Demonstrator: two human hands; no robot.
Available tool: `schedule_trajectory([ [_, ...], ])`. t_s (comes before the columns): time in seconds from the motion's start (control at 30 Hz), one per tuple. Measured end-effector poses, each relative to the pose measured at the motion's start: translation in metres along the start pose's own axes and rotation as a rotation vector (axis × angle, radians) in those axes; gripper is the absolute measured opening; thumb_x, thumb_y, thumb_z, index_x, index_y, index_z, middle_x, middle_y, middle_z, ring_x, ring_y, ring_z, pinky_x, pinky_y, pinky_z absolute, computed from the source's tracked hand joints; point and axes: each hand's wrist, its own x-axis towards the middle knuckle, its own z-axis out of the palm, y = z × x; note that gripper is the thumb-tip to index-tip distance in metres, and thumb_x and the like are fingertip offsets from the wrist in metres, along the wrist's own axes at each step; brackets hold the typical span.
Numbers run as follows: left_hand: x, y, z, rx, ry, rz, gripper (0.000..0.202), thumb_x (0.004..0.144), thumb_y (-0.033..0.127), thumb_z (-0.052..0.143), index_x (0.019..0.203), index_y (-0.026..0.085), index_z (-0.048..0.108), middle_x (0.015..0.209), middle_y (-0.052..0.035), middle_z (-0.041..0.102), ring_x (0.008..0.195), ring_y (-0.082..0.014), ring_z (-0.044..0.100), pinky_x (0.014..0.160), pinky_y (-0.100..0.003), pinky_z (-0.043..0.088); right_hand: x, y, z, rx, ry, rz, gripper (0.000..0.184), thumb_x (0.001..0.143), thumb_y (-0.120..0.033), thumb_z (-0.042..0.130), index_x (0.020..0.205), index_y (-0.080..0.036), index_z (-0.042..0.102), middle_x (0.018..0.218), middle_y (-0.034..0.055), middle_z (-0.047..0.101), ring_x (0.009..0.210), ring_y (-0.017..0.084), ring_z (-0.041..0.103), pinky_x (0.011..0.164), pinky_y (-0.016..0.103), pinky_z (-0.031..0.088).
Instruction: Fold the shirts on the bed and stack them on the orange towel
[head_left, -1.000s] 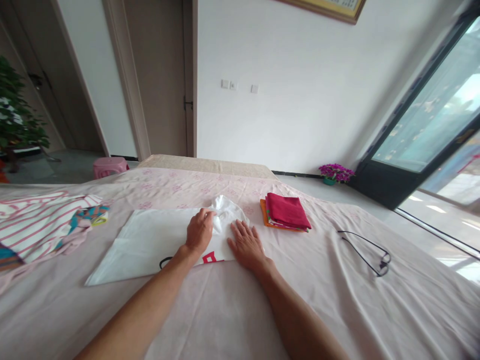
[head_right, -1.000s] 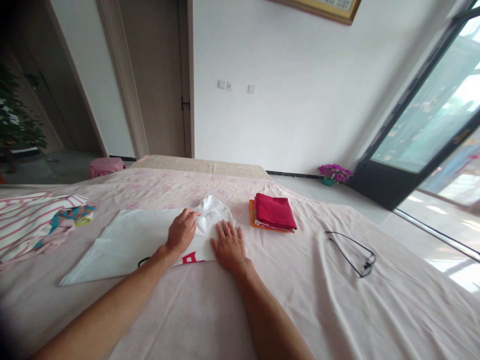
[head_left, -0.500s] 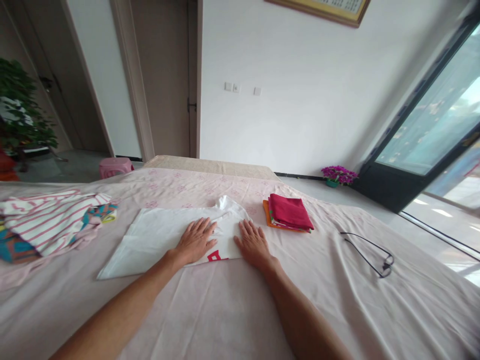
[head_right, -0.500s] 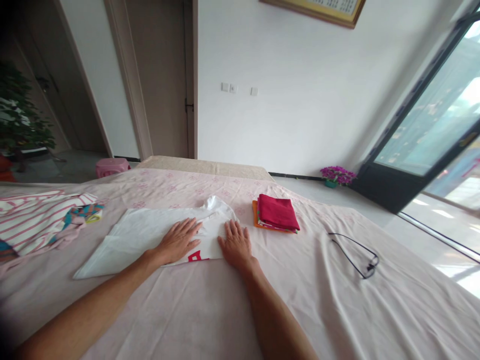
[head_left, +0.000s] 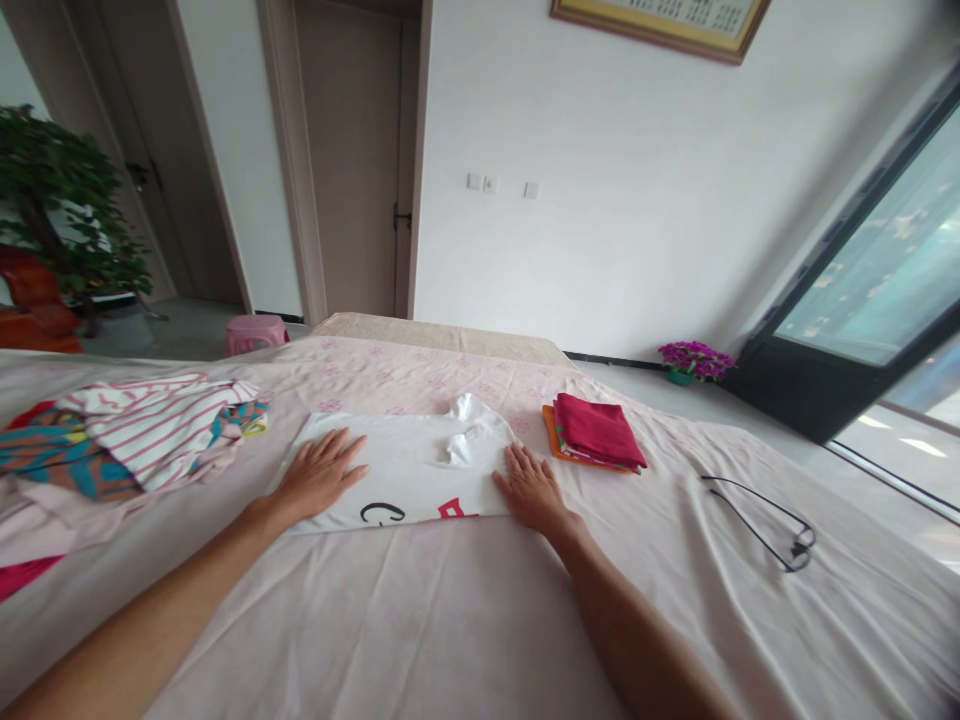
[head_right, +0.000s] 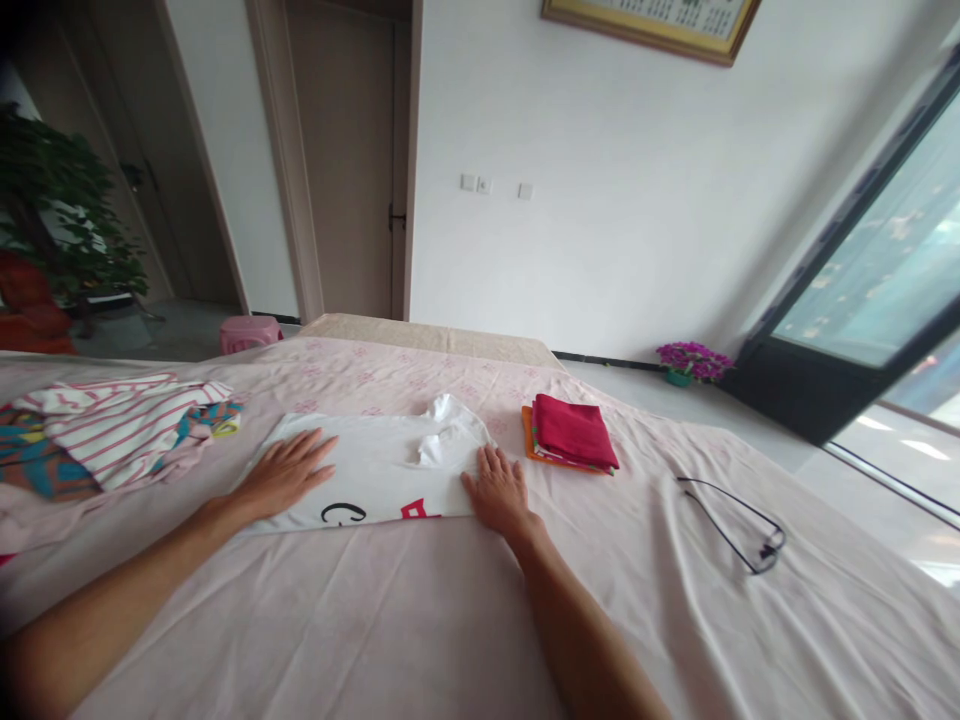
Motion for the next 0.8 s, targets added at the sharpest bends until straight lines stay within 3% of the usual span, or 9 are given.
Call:
schedule_trajectory([
  [0.07,-0.002,-0.024,-0.003,0.020,-0.002,-0.103,0.063,0.095,0.056,0.035,0.151,0.027,0.040,0.161,-0.0128,0.032,0.148,-0.0331,0.028,0.115,-0.056,0.023,0.008,0.003,-0.011,-0.005,-0.031,-0.015,0.057,0.100,-0.046,0.034,0.151,-0.019,0.039,0.158,0.0127,0.035,0.144,0.029,0.033,0.115,0.052,0.023],
  [0.17,-0.003,-0.047,-0.008,0.086,0.033,-0.214,0.066,0.095,0.058,0.032,0.149,0.023,0.043,0.157,-0.0168,0.038,0.142,-0.0374,0.036,0.111,-0.059,0.027,0.030,0.008,-0.035,-0.009,-0.064,-0.007,0.045,0.097,-0.041,0.041,0.133,-0.023,0.061,0.136,0.0127,0.061,0.123,0.031,0.057,0.103,0.047,0.038],
  [0.23,0.001,-0.056,-0.011,0.143,0.096,-0.234,0.064,0.095,0.055,0.031,0.144,0.018,0.049,0.151,-0.0186,0.047,0.138,-0.0387,0.041,0.110,-0.059,0.029,0.051,0.010,-0.048,0.008,-0.032,0.026,0.042,0.094,-0.038,0.045,0.129,-0.023,0.064,0.128,0.0129,0.066,0.116,0.031,0.061,0.096,0.043,0.044],
  [0.33,0.017,-0.066,-0.015,0.179,0.148,-0.181,0.054,0.095,0.040,0.033,0.136,0.013,0.057,0.144,-0.0176,0.054,0.135,-0.0344,0.045,0.112,-0.053,0.030,0.088,0.007,-0.057,0.086,0.021,0.020,0.047,0.092,-0.032,0.048,0.137,-0.024,0.058,0.135,0.0110,0.062,0.119,0.030,0.060,0.095,0.039,0.046],
  [0.5,0.055,-0.074,-0.018,0.003,0.126,-0.081,0.052,0.089,0.022,0.035,0.135,0.011,0.056,0.143,-0.0121,0.056,0.133,-0.0200,0.050,0.115,-0.031,0.033,0.150,-0.006,-0.046,0.136,0.038,-0.023,0.055,0.091,-0.020,0.046,0.146,-0.020,0.047,0.146,0.0113,0.051,0.128,0.026,0.054,0.102,0.037,0.043],
  [0.67,0.078,-0.081,-0.010,-0.119,0.069,-0.138,0.054,0.086,0.022,0.038,0.137,0.015,0.055,0.144,-0.0092,0.056,0.132,-0.0207,0.052,0.111,-0.033,0.039,0.195,-0.015,-0.033,0.164,0.008,-0.127,0.070,0.082,-0.004,0.047,0.150,-0.023,0.043,0.156,0.0065,0.039,0.137,0.021,0.045,0.109,0.031,0.038],
  [0.8,0.087,-0.088,-0.007,-0.121,0.060,-0.158,0.054,0.085,0.023,0.040,0.136,0.016,0.056,0.139,-0.0108,0.059,0.127,-0.0213,0.055,0.108,-0.033,0.041,0.218,-0.020,-0.025,0.166,-0.046,-0.187,0.075,0.078,-0.001,0.050,0.148,-0.024,0.045,0.151,0.0055,0.046,0.137,0.020,0.045,0.110,0.029,0.036],
])
